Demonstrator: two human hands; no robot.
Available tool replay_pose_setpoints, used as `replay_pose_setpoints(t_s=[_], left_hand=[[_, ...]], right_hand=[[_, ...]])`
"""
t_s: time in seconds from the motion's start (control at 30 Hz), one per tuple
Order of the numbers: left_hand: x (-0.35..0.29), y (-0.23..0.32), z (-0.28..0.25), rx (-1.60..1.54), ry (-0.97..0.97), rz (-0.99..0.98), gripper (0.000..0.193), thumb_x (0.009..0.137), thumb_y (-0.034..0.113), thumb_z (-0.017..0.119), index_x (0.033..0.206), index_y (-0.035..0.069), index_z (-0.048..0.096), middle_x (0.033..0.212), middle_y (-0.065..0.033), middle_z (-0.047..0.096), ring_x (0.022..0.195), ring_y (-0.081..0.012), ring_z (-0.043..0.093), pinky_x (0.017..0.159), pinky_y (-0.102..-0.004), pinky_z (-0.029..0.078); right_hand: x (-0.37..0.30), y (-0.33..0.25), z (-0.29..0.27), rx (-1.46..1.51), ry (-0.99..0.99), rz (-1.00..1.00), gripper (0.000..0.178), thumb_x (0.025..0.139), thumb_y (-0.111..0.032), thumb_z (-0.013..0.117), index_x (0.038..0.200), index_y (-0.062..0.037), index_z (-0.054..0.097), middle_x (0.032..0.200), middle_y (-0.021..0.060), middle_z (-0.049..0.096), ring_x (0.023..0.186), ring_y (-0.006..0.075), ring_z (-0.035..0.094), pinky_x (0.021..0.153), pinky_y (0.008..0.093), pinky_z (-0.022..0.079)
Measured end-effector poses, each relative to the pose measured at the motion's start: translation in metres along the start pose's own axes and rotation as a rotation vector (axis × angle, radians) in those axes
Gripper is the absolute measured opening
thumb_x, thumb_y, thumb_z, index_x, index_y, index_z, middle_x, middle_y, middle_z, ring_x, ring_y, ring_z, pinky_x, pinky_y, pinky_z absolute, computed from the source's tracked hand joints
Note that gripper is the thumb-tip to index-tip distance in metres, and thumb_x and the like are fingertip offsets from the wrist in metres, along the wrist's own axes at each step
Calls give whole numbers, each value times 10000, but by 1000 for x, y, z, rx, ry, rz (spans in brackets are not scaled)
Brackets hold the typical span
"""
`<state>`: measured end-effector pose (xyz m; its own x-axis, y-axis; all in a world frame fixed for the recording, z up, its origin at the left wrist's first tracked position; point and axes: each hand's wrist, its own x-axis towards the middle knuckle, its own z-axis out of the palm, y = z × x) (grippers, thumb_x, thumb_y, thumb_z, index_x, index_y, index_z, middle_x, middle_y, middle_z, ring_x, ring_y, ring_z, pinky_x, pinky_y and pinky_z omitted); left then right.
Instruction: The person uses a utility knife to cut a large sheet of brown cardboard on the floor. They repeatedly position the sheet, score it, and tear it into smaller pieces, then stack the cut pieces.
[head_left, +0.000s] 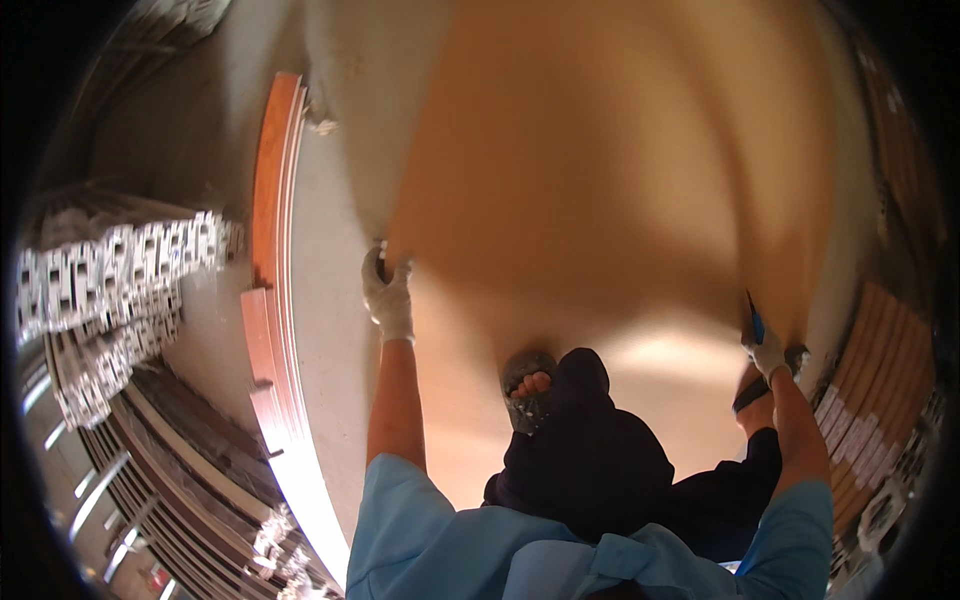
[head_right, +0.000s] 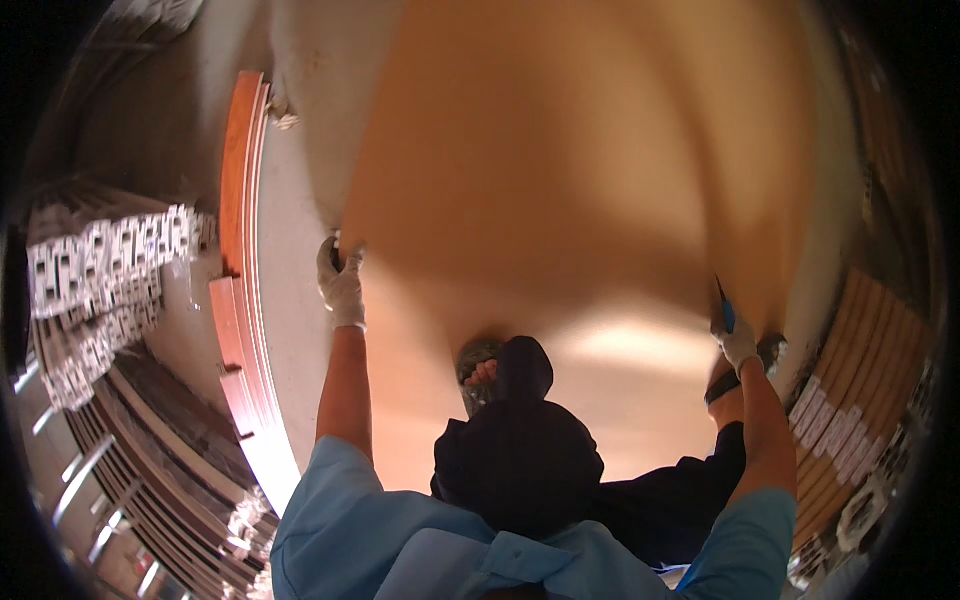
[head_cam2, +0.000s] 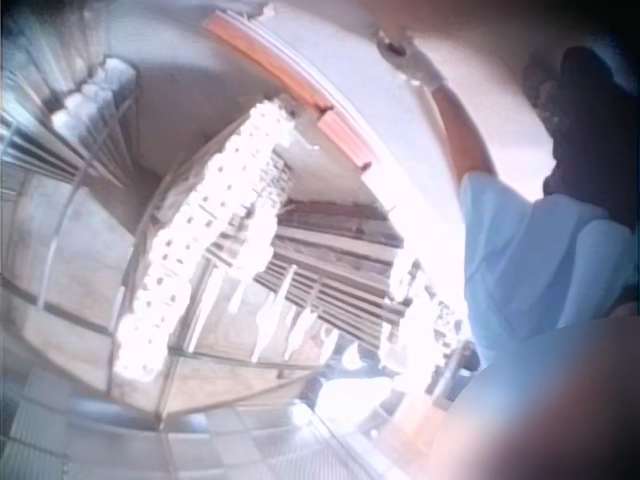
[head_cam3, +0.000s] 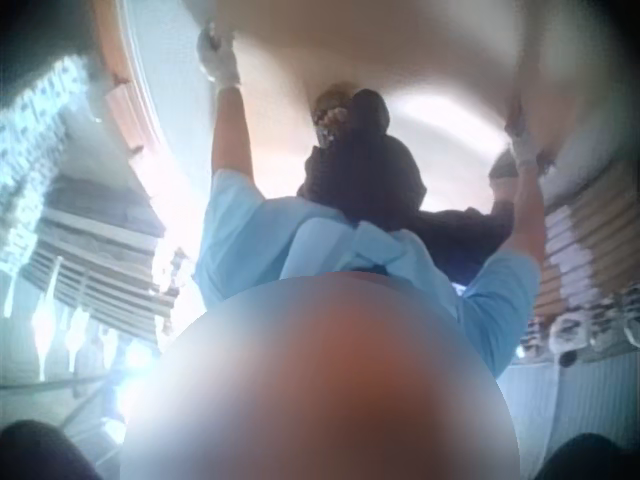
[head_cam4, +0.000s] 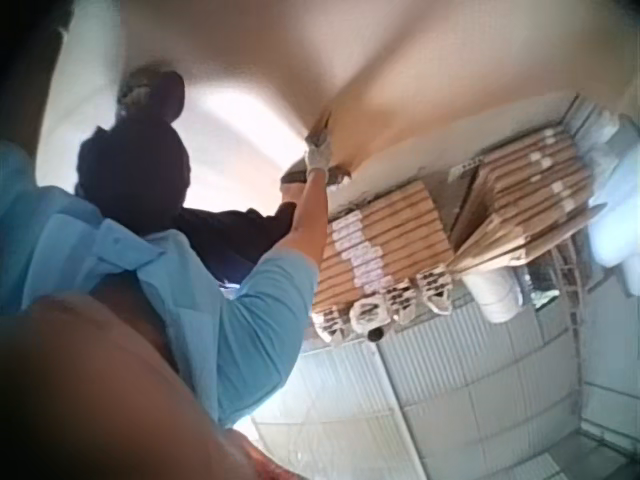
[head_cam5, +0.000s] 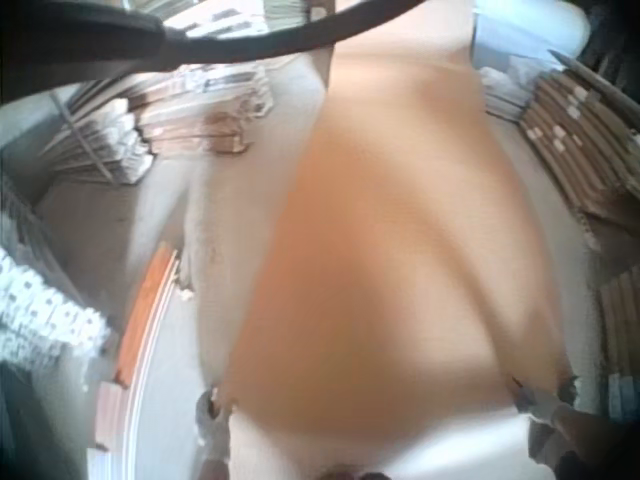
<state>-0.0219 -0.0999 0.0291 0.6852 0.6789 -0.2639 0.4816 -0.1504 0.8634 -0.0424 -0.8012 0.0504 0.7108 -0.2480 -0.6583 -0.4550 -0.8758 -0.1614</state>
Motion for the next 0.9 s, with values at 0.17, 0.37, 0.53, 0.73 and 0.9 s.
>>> replay_pose_setpoints(t_s=[0.17, 0.37, 0.53, 0.73, 0.9], left_hand=[[3, 0, -3, -131, 14, 10, 543, 796, 78, 750, 1279, -12, 519, 1211, -111, 580, 1066, -196, 565, 915, -311, 483], [9, -14, -4, -75, 10, -82, 462, 816, 41, 719, 1251, 3, 566, 1160, -81, 622, 1018, -180, 595, 909, -290, 485], [9, -7, -4, -128, -16, -34, 471, 838, 25, 683, 1290, 20, 550, 1171, -82, 629, 997, -159, 597, 879, -288, 489], [11, 2, -7, -4, -66, -7, 445, 851, 63, 677, 1284, 95, 578, 1144, -83, 647, 963, -150, 603, 849, -287, 489], [9, 4, -7, 57, -45, -49, 425, 839, 97, 701, 1252, 125, 608, 1074, -85, 658, 911, -162, 614, 825, -299, 489]], right_hand=[[20, -1, -6, -18, 60, -227, 478, 819, -147, 715, 1232, -37, 501, 788, 55, 585, 561, 137, 549, 489, 283, 465], [6, -170, -11, 299, -108, -80, 517, 871, -275, 659, 1292, -74, 438, 687, 15, 530, 539, 118, 524, 440, 245, 405], [-28, -352, 35, 346, -502, -452, 578, 904, -281, 590, 1402, -96, 362, 840, 69, 567, 618, 132, 547, 520, 317, 443], [-66, -477, 126, 230, -290, -1124, 544, 919, -213, 536, 1416, -94, 350, 917, 200, 630, 741, 297, 651, 669, 414, 500], [-81, -519, 142, -79, -276, -1098, 505, 933, -180, 519, 1412, -120, 371, 953, 217, 640, 832, 384, 641, 771, 462, 492]])
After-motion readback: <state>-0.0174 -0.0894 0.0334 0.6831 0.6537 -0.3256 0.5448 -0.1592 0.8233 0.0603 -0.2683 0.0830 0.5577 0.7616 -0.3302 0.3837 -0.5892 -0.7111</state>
